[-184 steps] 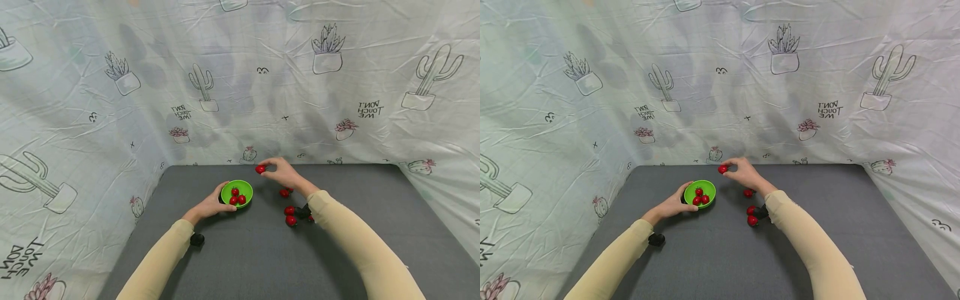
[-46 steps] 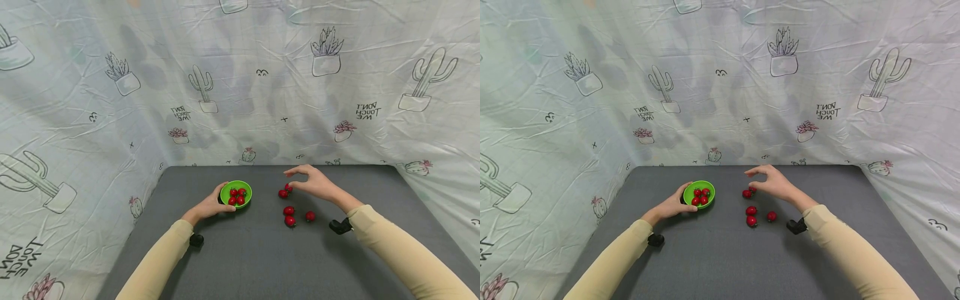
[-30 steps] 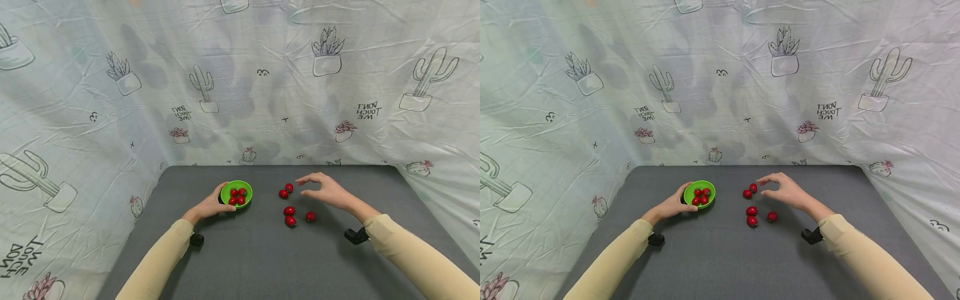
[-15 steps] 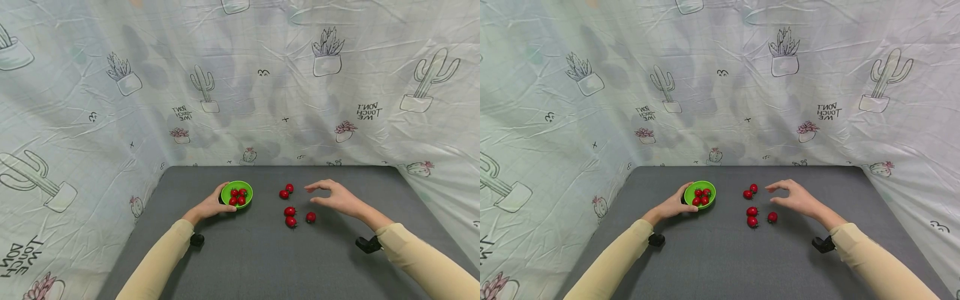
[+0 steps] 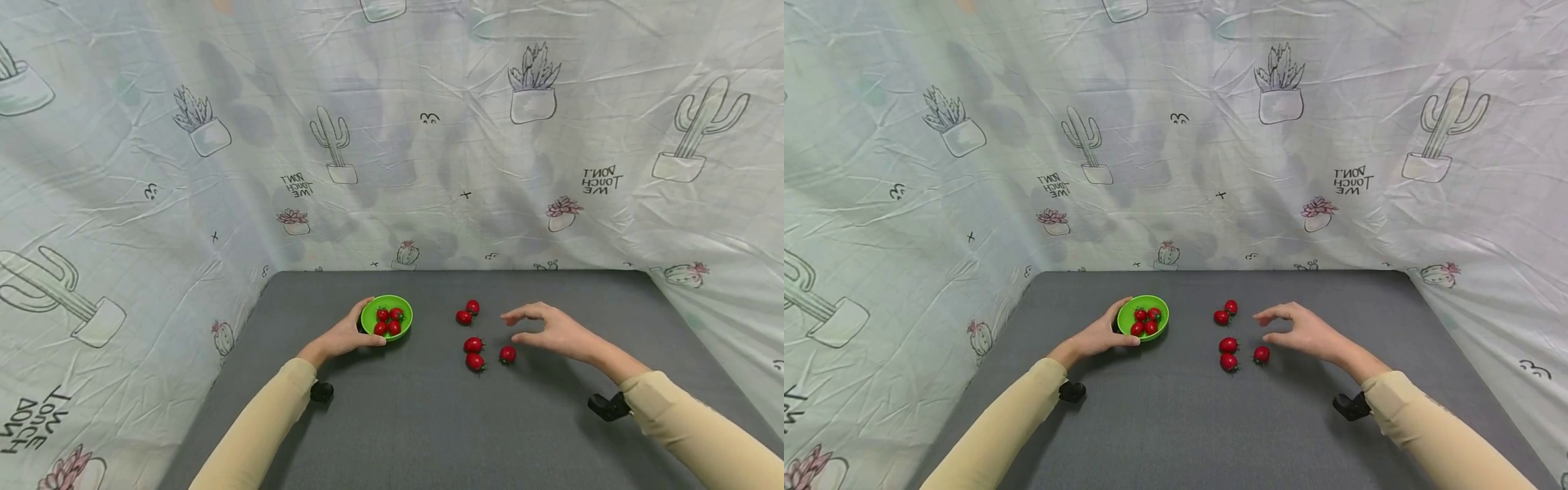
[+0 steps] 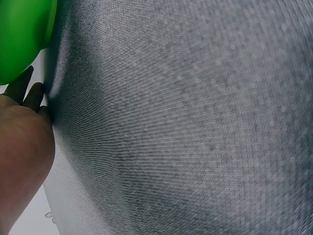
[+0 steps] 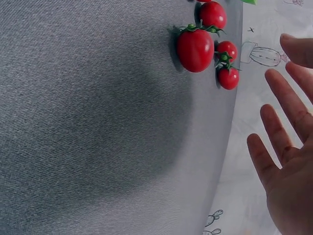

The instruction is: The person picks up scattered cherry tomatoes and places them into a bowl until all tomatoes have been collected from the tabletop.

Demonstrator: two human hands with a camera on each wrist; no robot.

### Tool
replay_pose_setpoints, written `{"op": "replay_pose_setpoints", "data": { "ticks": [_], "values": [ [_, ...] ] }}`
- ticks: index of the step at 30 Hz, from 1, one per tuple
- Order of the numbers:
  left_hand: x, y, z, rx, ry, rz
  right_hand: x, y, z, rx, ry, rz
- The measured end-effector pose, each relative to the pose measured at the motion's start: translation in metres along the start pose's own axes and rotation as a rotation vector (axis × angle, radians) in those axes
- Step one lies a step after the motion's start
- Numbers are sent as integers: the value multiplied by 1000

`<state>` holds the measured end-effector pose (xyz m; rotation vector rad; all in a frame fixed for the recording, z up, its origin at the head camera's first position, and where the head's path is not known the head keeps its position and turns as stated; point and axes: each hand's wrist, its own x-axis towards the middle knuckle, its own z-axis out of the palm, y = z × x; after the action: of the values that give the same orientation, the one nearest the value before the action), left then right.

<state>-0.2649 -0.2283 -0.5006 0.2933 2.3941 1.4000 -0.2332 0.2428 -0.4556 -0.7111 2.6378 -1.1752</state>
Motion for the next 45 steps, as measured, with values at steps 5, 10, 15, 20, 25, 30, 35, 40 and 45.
{"op": "replay_pose_setpoints", "data": {
  "ticks": [5, 10, 15, 20, 25, 30, 35, 40, 45],
  "values": [
    [0, 0, -1, 13, 1, -5, -1, 5, 1, 7, -78, 1],
    [-1, 0, -1, 19, 5, -12, -2, 10, 4, 9, -148, -10],
    [-1, 1, -1, 17, 6, -10, -2, 17, 8, 10, -191, -25],
    [-1, 0, 0, 15, 6, -3, -1, 25, 12, 4, -209, -29],
    [-1, -1, 0, 16, 1, 0, 1, 32, 17, -10, -201, -58],
    [0, -1, 0, 26, 3, -9, 3, 35, 19, -12, -195, -64],
    [-1, -1, 0, 20, 2, -7, 4, 35, 20, 1, -203, -70],
    [0, 0, 0, 20, 1, -7, 4, 35, 19, 26, -211, -73],
    [1, -1, -1, 21, 0, -12, 5, 36, 20, 30, -211, -85]
  ]
}}
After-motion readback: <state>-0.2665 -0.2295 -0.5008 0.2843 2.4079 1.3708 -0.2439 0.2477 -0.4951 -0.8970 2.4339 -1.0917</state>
